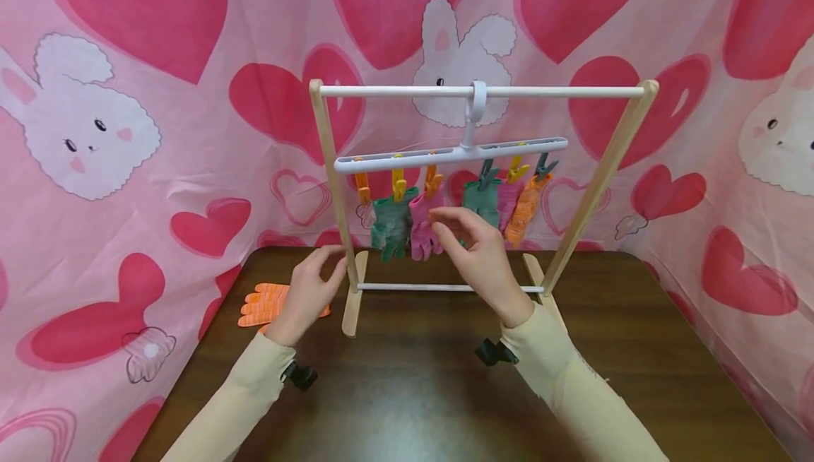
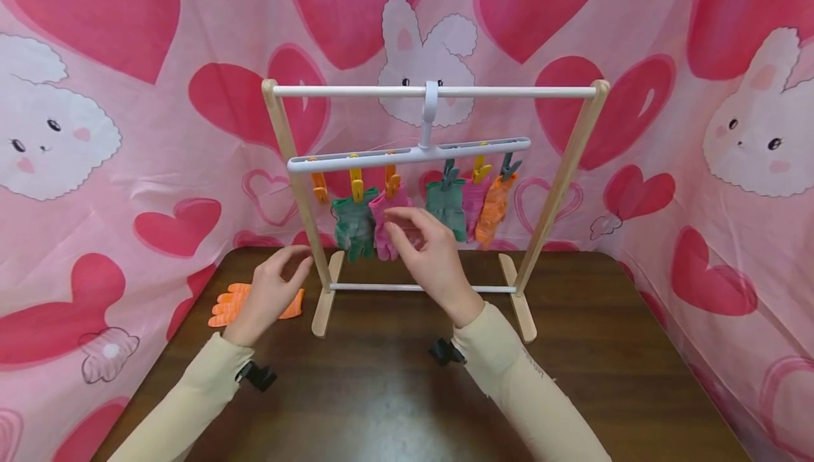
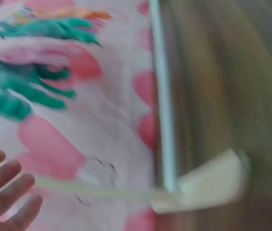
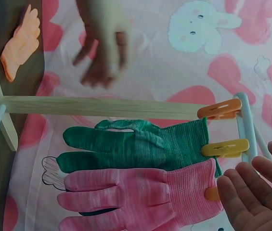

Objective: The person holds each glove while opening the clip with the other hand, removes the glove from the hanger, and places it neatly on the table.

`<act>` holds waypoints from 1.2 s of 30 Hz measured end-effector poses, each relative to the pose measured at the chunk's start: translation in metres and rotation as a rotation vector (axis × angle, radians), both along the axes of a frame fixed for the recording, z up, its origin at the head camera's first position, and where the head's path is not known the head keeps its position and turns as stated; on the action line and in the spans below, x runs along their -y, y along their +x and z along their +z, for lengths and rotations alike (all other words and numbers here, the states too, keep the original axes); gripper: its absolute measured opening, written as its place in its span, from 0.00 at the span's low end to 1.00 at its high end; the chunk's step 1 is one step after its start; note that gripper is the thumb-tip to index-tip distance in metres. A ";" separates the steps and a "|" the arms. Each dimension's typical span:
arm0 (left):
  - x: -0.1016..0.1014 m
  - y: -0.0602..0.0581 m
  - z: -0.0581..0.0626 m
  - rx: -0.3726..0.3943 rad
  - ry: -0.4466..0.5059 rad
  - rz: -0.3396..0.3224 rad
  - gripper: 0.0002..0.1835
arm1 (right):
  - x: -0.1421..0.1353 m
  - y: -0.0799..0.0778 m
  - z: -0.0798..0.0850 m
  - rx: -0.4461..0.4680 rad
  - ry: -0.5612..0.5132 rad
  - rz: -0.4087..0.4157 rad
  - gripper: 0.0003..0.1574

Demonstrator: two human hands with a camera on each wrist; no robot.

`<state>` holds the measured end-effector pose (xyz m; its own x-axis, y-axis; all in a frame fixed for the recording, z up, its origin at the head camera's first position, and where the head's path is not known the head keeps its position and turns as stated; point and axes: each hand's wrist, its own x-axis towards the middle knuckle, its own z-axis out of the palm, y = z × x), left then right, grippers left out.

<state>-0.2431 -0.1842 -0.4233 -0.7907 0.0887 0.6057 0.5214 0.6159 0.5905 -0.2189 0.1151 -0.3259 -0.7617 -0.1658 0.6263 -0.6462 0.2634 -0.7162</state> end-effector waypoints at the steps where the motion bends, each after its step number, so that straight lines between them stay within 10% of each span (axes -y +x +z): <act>1: -0.005 0.000 0.006 0.012 0.038 -0.032 0.13 | 0.000 0.000 0.000 0.000 0.000 0.000 0.15; 12: -0.055 -0.009 0.050 0.064 0.304 -0.203 0.24 | 0.000 0.005 0.004 0.013 0.016 -0.005 0.15; 21: -0.071 -0.027 0.050 0.073 0.433 -0.208 0.22 | 0.000 0.007 0.003 0.003 0.041 -0.001 0.16; 36: -0.086 -0.021 0.052 0.073 0.447 -0.193 0.18 | 0.001 0.005 0.002 0.011 0.062 0.014 0.16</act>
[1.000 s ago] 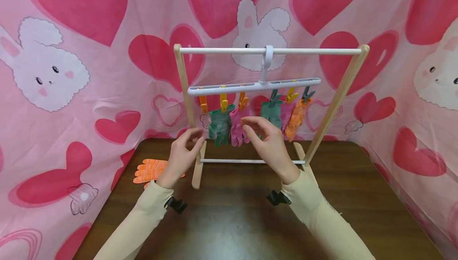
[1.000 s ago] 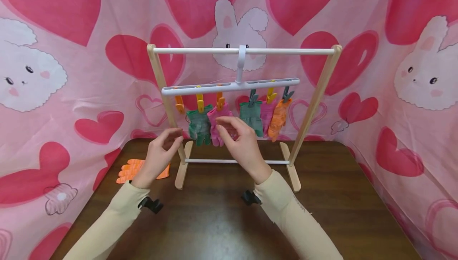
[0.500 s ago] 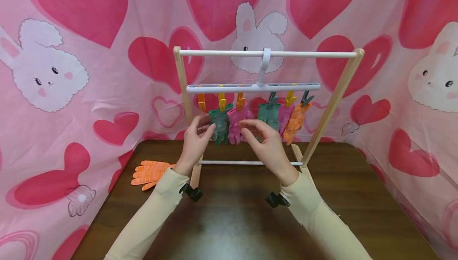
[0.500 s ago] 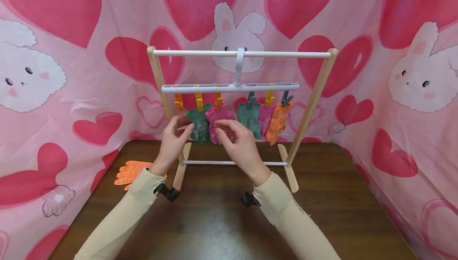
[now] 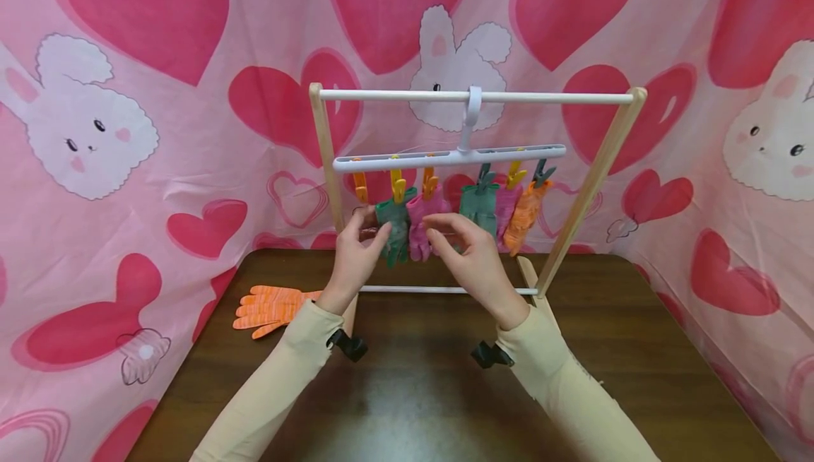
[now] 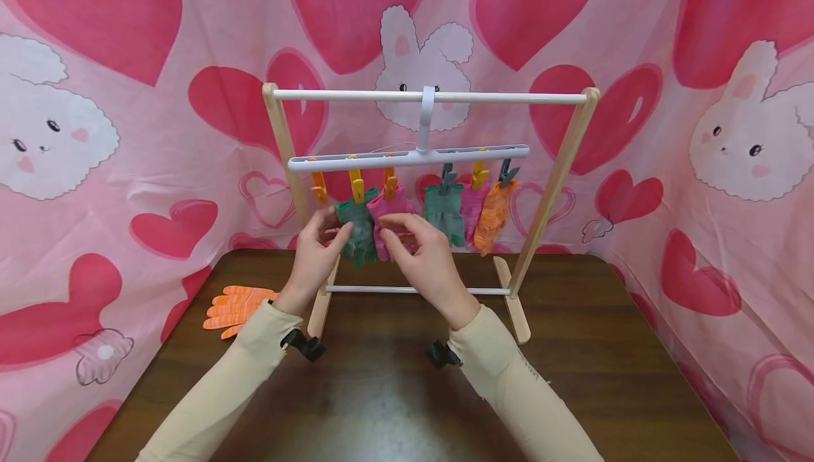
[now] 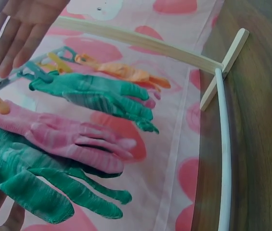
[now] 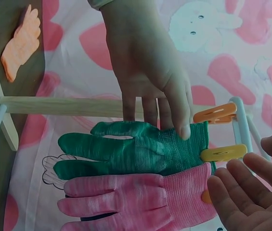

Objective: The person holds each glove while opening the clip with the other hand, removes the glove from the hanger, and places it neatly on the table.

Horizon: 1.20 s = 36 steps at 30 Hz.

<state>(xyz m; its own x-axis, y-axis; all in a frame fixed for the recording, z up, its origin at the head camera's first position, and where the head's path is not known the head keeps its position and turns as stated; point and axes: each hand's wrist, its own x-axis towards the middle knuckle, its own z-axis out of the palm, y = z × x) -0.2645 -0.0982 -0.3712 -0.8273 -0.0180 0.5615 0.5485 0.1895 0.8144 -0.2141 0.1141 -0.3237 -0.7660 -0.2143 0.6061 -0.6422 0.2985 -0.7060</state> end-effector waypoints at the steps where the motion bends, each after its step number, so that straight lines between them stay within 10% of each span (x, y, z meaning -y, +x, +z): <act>1: 0.000 0.001 0.000 -0.009 -0.001 -0.003 0.18 | 0.000 0.000 0.000 0.000 0.002 0.000 0.16; 36: -0.020 0.042 0.008 -0.085 0.068 -0.163 0.18 | 0.015 -0.003 0.015 -0.006 -0.061 -0.066 0.25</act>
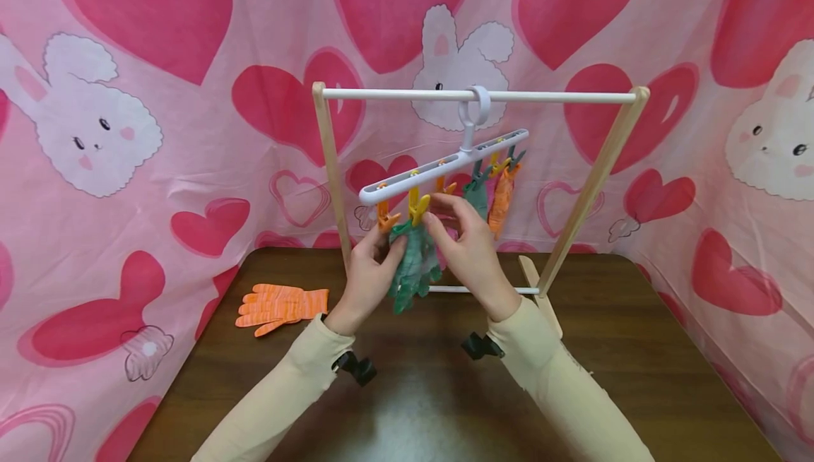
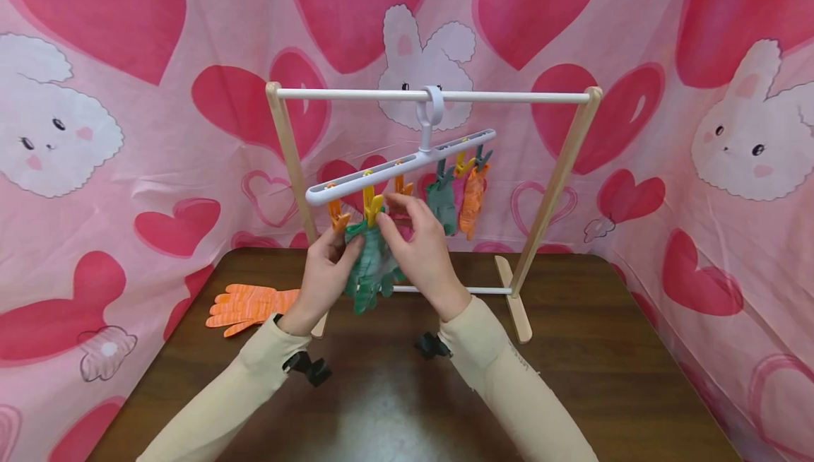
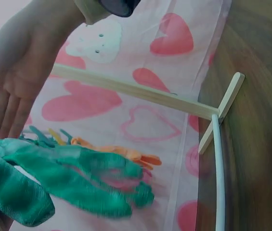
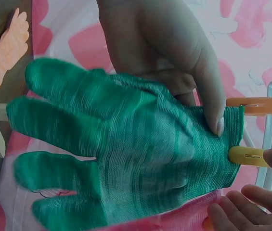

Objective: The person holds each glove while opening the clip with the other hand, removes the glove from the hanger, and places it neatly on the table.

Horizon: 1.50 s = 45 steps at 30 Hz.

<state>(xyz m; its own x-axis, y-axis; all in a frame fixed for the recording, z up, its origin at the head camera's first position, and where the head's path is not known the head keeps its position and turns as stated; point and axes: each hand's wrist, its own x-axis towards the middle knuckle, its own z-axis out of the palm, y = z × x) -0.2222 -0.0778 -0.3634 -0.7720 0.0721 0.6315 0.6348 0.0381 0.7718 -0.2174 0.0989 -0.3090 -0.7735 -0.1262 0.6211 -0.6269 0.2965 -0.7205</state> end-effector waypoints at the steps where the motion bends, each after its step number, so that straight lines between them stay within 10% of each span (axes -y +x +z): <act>1: 0.000 0.000 0.000 0.000 0.008 -0.011 0.18 | 0.000 0.000 0.000 0.000 0.007 -0.004 0.25; 28: 0.000 -0.001 -0.001 0.003 -0.016 -0.010 0.22 | 0.003 -0.012 0.019 0.295 -0.213 0.268 0.20; 45: 0.008 0.004 -0.012 0.030 -0.075 0.010 0.24 | 0.008 -0.013 0.015 0.272 -0.259 0.276 0.18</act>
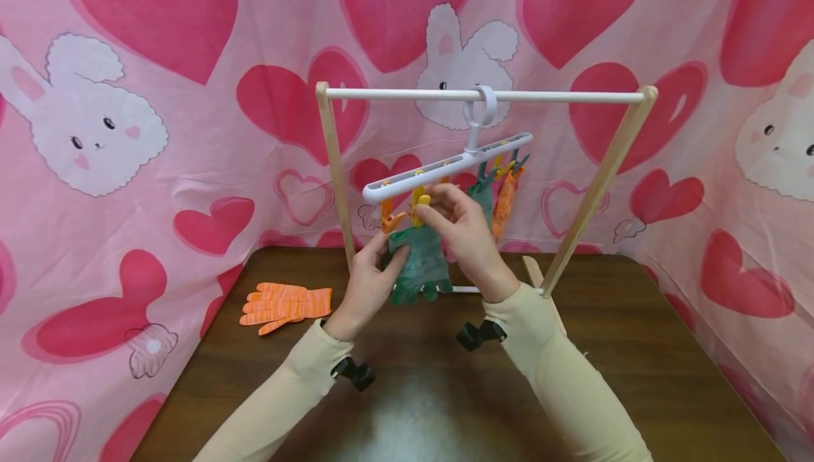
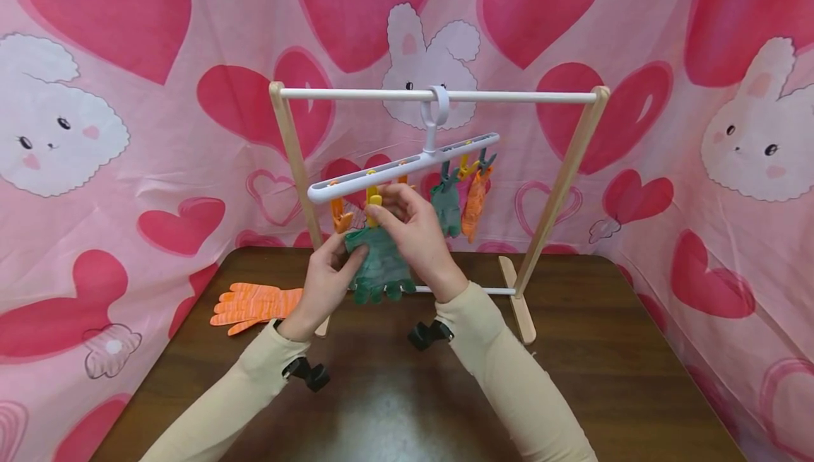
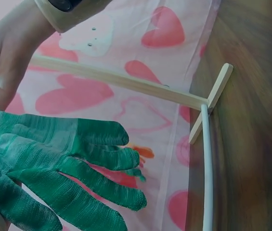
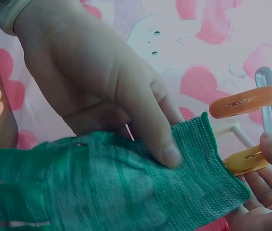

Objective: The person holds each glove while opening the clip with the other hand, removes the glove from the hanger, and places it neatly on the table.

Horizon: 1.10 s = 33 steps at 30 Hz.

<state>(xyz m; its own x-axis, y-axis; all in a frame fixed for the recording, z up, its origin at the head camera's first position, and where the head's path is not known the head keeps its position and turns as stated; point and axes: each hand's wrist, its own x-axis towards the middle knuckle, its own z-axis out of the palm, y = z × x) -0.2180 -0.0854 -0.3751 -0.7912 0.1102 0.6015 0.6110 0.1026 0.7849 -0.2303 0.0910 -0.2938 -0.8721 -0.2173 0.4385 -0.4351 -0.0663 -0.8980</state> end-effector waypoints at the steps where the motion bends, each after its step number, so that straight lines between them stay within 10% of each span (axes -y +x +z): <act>1: 0.001 0.000 -0.001 0.001 0.001 -0.002 0.23 | 0.000 0.000 0.000 -0.002 0.004 -0.002 0.18; 14: 0.012 0.003 -0.019 -0.043 -0.128 0.029 0.13 | -0.002 0.003 -0.003 -0.011 0.010 -0.016 0.22; 33: 0.050 0.018 -0.047 0.104 -0.165 0.084 0.10 | -0.010 0.008 -0.008 -0.029 0.062 -0.054 0.25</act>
